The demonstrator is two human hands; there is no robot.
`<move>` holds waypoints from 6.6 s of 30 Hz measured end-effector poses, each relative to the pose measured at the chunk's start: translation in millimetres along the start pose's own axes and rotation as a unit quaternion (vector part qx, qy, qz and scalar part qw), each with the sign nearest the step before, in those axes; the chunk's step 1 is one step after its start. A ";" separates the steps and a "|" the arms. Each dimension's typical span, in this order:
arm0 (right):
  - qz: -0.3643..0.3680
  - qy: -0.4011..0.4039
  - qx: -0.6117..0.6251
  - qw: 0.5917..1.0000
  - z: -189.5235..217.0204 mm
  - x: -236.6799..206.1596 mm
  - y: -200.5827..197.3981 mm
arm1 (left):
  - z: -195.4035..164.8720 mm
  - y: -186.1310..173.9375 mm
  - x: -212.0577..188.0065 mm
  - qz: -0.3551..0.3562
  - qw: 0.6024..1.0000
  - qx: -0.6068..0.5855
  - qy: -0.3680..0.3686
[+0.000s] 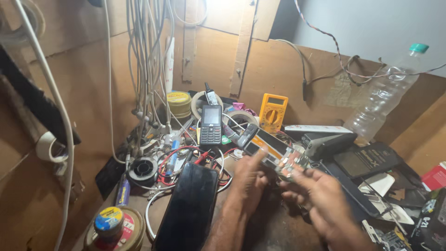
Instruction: The person uses a small screwdriver to manipulate components on a disassembled mobile phone motherboard. They then place the battery back into the phone chassis and continue to adjust internal parts.
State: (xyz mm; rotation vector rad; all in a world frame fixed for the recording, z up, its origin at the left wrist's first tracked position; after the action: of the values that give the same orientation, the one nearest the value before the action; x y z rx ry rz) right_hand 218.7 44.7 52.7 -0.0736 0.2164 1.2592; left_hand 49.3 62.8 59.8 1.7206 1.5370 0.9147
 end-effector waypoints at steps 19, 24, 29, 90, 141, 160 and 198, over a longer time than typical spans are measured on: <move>0.033 -0.287 -0.250 0.924 69.9 15.8 27.2 | 9.3 -10.9 3.5 0.010 0.979 0.203 0.004; -0.085 -0.369 -0.305 0.874 65.5 -40.7 19.4 | 9.9 -16.7 7.0 -0.042 0.981 0.188 -0.006; -0.029 -0.445 -0.314 0.838 59.6 -70.9 31.3 | 6.5 -16.6 3.1 -0.055 0.977 0.204 0.015; 0.023 -0.662 -0.479 0.576 59.1 -112.3 60.3 | 10.0 -18.3 6.9 -0.067 0.963 0.256 0.062; 0.068 -0.620 -0.491 0.609 48.0 -97.1 51.1 | 14.9 -29.7 8.5 -0.094 0.948 0.303 0.039; -0.032 -0.241 -0.186 0.952 30.2 6.4 17.4 | 13.3 -21.0 3.9 -0.074 0.984 0.161 -0.013; -0.028 -0.271 -0.260 0.927 11.6 12.0 26.0 | 8.5 -21.9 0.2 -0.138 0.957 0.250 0.058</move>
State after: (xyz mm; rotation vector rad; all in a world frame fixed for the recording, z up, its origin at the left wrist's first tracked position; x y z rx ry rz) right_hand 198.9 65.9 63.2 -0.1815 -0.5990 1.2046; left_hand 44.5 65.1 37.0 1.7344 2.1624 0.5144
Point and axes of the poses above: each hand's wrist, its own x-axis towards the middle knuckle, its own y-axis out of the palm, z = x × y, the point moved 8 cm from there along x, towards the middle knuckle, and after that the axes turned 9 degrees about -z, right-handed, at the moved point
